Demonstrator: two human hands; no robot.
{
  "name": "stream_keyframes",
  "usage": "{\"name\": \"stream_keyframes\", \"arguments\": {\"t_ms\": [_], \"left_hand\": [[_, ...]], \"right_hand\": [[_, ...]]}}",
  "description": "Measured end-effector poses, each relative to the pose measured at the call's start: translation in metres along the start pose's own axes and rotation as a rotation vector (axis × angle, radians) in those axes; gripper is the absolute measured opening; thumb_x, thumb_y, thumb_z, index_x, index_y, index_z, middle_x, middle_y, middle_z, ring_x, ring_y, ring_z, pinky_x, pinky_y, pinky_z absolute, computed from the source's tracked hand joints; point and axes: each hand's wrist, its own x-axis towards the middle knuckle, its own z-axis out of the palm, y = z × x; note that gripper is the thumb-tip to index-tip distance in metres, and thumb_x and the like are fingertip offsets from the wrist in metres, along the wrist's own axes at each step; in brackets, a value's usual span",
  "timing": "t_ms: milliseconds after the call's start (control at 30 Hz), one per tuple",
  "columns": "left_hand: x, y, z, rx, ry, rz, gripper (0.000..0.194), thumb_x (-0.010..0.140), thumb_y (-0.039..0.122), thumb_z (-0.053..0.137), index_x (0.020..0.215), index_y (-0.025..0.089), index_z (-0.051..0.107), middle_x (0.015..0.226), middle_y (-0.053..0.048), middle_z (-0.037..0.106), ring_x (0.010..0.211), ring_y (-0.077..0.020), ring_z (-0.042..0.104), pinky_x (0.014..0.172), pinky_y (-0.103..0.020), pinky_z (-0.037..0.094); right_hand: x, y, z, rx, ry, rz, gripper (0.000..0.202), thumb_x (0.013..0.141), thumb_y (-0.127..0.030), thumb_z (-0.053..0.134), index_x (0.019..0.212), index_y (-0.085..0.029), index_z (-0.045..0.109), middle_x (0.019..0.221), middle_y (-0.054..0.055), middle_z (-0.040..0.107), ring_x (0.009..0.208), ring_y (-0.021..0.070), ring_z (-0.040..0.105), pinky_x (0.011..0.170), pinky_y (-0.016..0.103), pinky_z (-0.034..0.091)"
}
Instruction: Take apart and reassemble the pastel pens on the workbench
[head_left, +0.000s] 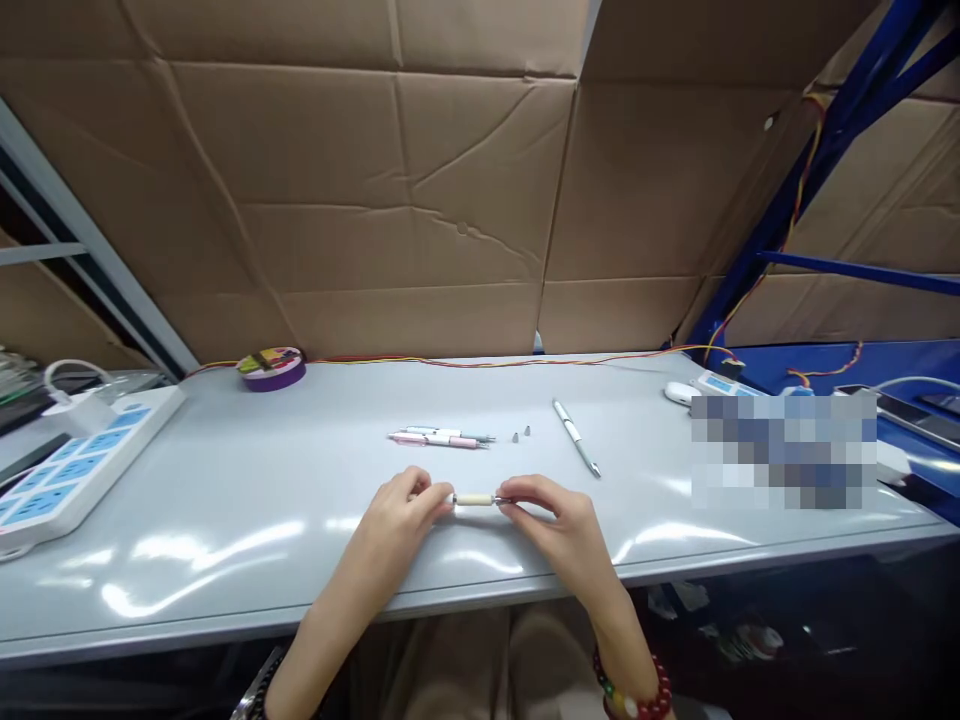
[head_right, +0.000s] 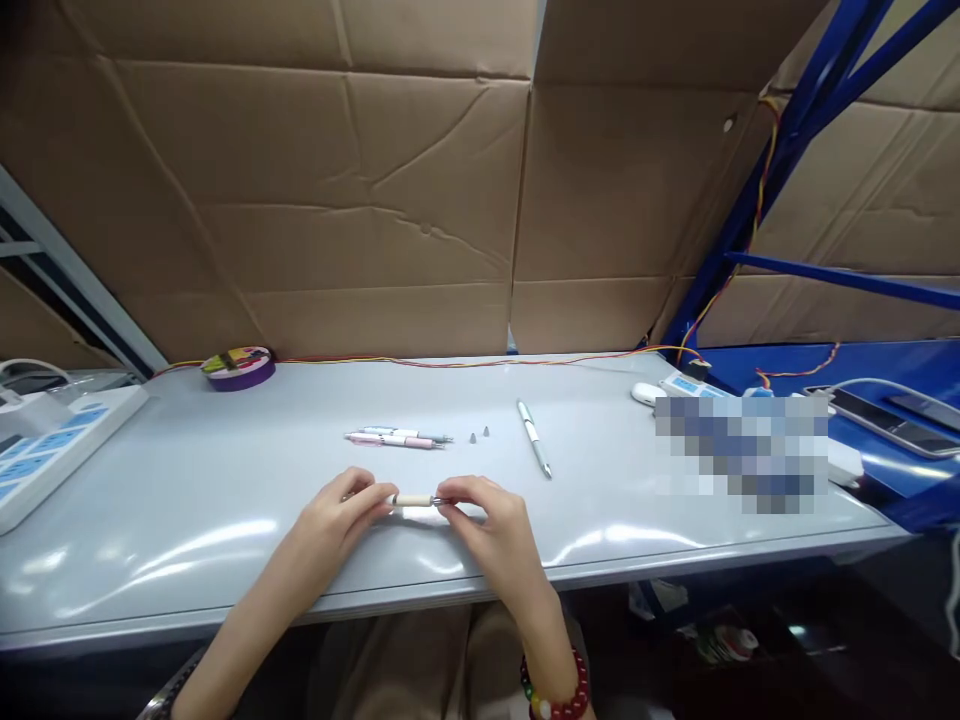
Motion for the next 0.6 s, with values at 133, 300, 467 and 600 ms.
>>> {"name": "stream_keyframes", "arguments": {"t_ms": [133, 300, 467, 600], "left_hand": [[-0.0020, -0.0023, 0.0031, 0.068, 0.001, 0.083, 0.017, 0.094, 0.020, 0.037, 0.089, 0.019, 0.053, 0.086, -0.003, 0.048, 0.075, -0.0161, 0.050, 0.066, -0.028, 0.041], [-0.0030, -0.0042, 0.0039, 0.137, 0.092, 0.187, 0.020, 0.096, 0.020, 0.033, 0.093, 0.018, 0.053, 0.086, -0.004, 0.051, 0.072, -0.0157, 0.051, 0.063, -0.027, 0.040], [-0.0019, -0.0048, 0.0037, 0.144, 0.163, 0.258, 0.024, 0.097, 0.023, 0.032, 0.095, 0.017, 0.055, 0.084, -0.005, 0.056, 0.073, -0.0155, 0.054, 0.063, -0.026, 0.041], [-0.0016, -0.0042, 0.0033, 0.120, 0.157, 0.264, 0.026, 0.098, 0.024, 0.032, 0.093, 0.017, 0.057, 0.082, -0.004, 0.057, 0.071, -0.0148, 0.055, 0.062, -0.025, 0.042]], "right_hand": [[0.0001, -0.0002, -0.0011, -0.028, -0.007, 0.022, 0.009, 0.080, -0.018, 0.060, 0.085, -0.022, 0.067, 0.084, 0.001, 0.069, 0.082, 0.0180, 0.065, 0.075, 0.028, 0.052], [0.0014, -0.0003, -0.0021, -0.088, -0.018, 0.052, 0.011, 0.080, -0.018, 0.060, 0.088, -0.023, 0.066, 0.087, 0.000, 0.069, 0.083, 0.0180, 0.064, 0.077, 0.028, 0.050], [0.0044, -0.0005, -0.0027, -0.190, -0.139, 0.064, 0.014, 0.088, -0.022, 0.051, 0.090, -0.023, 0.065, 0.084, 0.000, 0.066, 0.080, 0.0158, 0.061, 0.072, 0.025, 0.046], [0.0058, -0.0008, -0.0007, -0.291, -0.199, 0.075, 0.030, 0.094, -0.027, 0.039, 0.072, -0.020, 0.058, 0.065, -0.001, 0.058, 0.061, 0.0134, 0.054, 0.058, 0.024, 0.039]]}}
